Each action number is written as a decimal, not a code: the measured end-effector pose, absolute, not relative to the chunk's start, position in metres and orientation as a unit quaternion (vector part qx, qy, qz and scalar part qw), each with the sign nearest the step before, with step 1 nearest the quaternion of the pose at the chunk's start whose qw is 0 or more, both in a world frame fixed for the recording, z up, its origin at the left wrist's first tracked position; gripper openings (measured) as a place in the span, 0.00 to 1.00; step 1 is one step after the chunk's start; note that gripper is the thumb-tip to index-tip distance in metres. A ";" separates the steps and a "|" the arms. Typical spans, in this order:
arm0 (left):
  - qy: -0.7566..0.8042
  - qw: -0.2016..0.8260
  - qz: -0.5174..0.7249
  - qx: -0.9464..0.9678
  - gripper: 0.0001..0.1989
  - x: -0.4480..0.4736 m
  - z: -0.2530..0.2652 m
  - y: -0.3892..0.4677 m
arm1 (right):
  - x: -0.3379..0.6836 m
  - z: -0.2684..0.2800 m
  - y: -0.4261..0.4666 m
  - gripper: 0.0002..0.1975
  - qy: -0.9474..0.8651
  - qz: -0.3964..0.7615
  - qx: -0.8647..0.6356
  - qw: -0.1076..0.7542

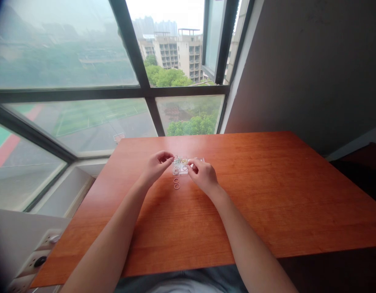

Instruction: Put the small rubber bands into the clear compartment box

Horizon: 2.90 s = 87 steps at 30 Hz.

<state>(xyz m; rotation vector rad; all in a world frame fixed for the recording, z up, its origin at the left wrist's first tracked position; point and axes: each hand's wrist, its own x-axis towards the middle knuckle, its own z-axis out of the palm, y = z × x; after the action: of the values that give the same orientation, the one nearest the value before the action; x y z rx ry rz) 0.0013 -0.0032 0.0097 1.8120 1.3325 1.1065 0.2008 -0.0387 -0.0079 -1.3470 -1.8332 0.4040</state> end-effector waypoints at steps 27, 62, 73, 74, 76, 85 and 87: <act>0.514 0.278 0.395 0.709 0.08 -0.001 0.009 -0.004 | 0.185 -0.012 -0.053 0.07 -0.843 0.229 -0.443 0.200; 0.493 0.307 0.376 0.722 0.10 0.006 0.010 -0.006 | 0.199 -0.003 -0.041 0.09 -0.702 0.183 -0.544 0.421; 0.411 0.357 0.323 0.774 0.11 0.024 0.018 -0.019 | 0.198 -0.005 -0.041 0.09 -0.716 0.167 -0.544 0.405; 0.414 0.351 0.326 0.775 0.11 0.025 0.018 -0.019 | 0.198 -0.006 -0.041 0.09 -0.716 0.166 -0.545 0.404; 0.421 0.343 0.333 0.771 0.10 0.026 0.017 -0.019 | 0.198 -0.006 -0.040 0.09 -0.715 0.162 -0.546 0.406; 0.483 0.298 0.370 0.735 0.11 0.007 0.008 -0.007 | 0.198 -0.008 -0.039 0.08 -0.718 0.164 -0.546 0.399; 0.497 0.283 0.374 0.730 0.11 0.003 0.008 -0.005 | 0.198 -0.009 -0.039 0.07 -0.722 0.168 -0.546 0.392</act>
<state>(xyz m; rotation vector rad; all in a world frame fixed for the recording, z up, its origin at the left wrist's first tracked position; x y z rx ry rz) 0.0030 -0.0047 0.0080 1.9540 1.3314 0.9999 0.1980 -0.0387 -0.0088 -1.3859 -1.8327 0.4258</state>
